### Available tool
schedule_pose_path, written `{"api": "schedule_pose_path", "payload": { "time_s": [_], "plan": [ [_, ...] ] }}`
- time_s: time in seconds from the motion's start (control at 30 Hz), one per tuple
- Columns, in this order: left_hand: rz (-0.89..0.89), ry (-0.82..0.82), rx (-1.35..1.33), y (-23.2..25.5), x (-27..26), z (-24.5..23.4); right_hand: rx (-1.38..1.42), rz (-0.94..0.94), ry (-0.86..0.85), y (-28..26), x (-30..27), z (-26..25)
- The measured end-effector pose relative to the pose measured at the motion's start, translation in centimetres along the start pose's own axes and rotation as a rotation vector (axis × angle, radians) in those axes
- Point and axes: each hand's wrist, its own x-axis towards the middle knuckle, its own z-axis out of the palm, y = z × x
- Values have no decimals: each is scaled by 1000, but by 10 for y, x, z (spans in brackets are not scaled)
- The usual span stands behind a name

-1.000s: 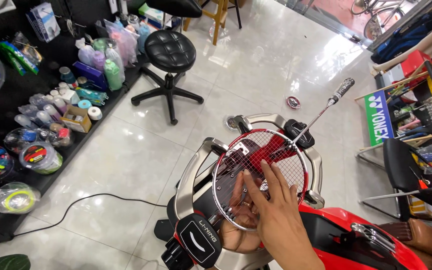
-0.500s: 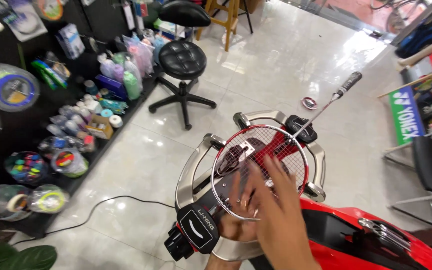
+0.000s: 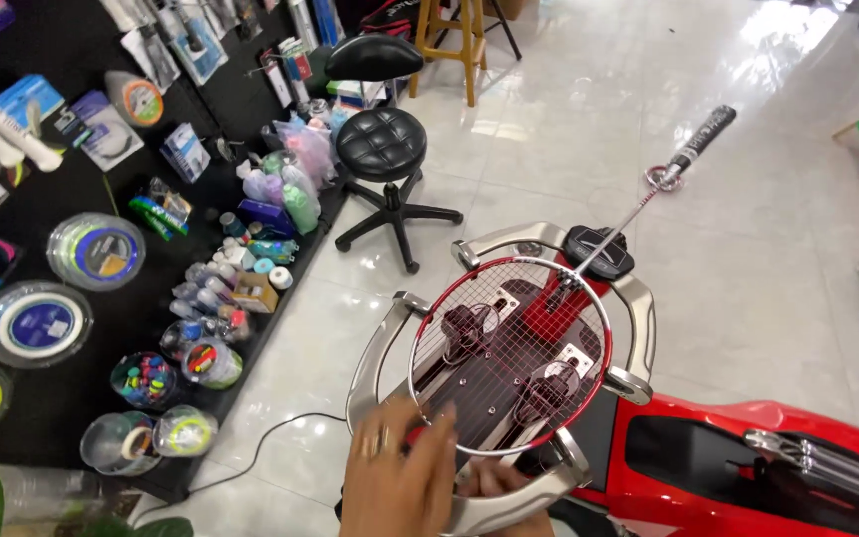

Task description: Stringing a badminton racket using an electronic stringing machine.

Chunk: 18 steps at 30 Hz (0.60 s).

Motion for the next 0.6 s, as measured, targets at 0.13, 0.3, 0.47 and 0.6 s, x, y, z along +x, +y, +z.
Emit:
{"api": "schedule_pose_path", "payload": {
  "time_s": [0.13, 0.3, 0.47, 0.6],
  "plan": [
    [162, -65, 321, 28, 70, -8, 412, 71, 11, -81, 41, 103],
    [164, -157, 382, 21, 77, 0, 466, -119, -180, -92, 47, 122],
    [151, -240, 423, 15, 79, 2, 315, -153, -16, -141, 37, 167],
    [168, -218, 433, 9, 77, 8, 405, -98, -180, -140, 41, 162]
  ]
}}
